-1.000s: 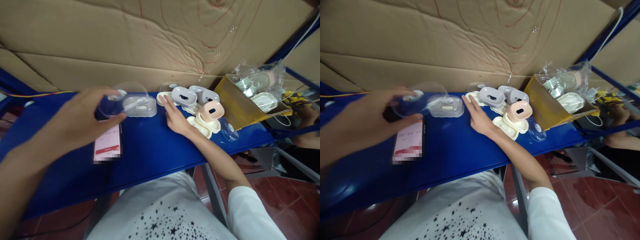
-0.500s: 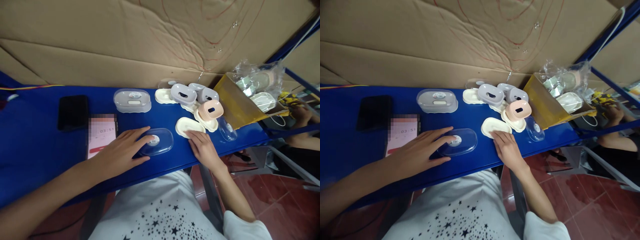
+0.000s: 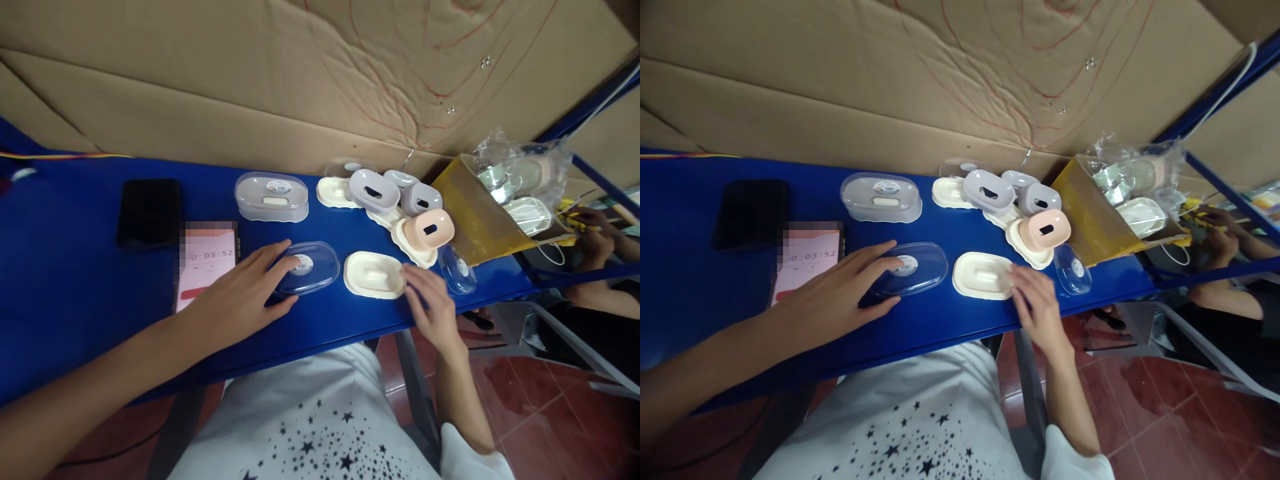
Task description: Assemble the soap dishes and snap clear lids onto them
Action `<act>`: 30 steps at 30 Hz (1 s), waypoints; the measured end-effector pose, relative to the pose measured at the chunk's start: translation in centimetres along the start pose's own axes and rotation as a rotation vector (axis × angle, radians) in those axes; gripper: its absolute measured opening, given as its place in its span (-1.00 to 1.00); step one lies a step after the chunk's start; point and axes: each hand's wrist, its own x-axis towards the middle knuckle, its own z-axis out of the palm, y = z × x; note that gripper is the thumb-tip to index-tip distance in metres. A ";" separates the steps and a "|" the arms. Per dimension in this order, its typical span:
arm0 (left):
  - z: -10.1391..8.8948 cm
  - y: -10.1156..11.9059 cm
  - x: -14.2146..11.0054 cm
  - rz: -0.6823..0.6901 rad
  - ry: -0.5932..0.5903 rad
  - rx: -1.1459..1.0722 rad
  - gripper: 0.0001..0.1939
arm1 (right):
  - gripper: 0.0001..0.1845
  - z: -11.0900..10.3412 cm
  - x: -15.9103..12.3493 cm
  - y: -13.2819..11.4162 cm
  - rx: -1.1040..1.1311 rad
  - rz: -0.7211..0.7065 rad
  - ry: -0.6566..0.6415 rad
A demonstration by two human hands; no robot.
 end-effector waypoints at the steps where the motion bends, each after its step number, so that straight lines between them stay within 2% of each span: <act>1: 0.2 -0.2 0.0 -0.018 0.010 0.017 -0.48 | -0.60 -0.3 -0.1 1.0 -0.076 0.050 0.072; 3: 0.5 -0.5 0.1 -0.033 0.025 0.054 -0.47 | -0.63 -0.8 -0.4 3.3 -0.240 0.139 0.151; 7: 0.2 -0.1 0.5 0.039 0.063 0.143 -0.51 | -0.54 -0.9 -0.6 7.0 -0.423 0.207 0.151; 12: -0.4 3.1 2.5 0.271 0.070 0.256 -0.61 | -0.53 -1.3 1.9 9.8 -0.422 0.128 0.074; 16: 1.1 5.8 5.2 0.468 -0.015 0.247 -0.65 | -0.66 -1.4 5.0 10.6 -0.401 0.030 0.028; 19: 2.3 6.7 6.3 0.536 -0.103 0.213 -0.71 | -0.71 -1.3 5.9 8.8 -0.381 -0.061 0.076; 22: 2.4 6.8 5.7 0.520 -0.141 0.222 -0.71 | -0.59 -1.1 5.1 4.5 -0.315 -0.178 0.073; 26: 1.1 6.6 3.2 0.492 -0.130 0.200 -0.71 | -0.27 -0.6 3.3 -1.9 -0.192 -0.265 -0.128; 30: -0.3 6.0 1.3 0.430 -0.029 0.210 -0.76 | -0.23 0.8 2.3 -5.8 -0.166 -0.337 -0.218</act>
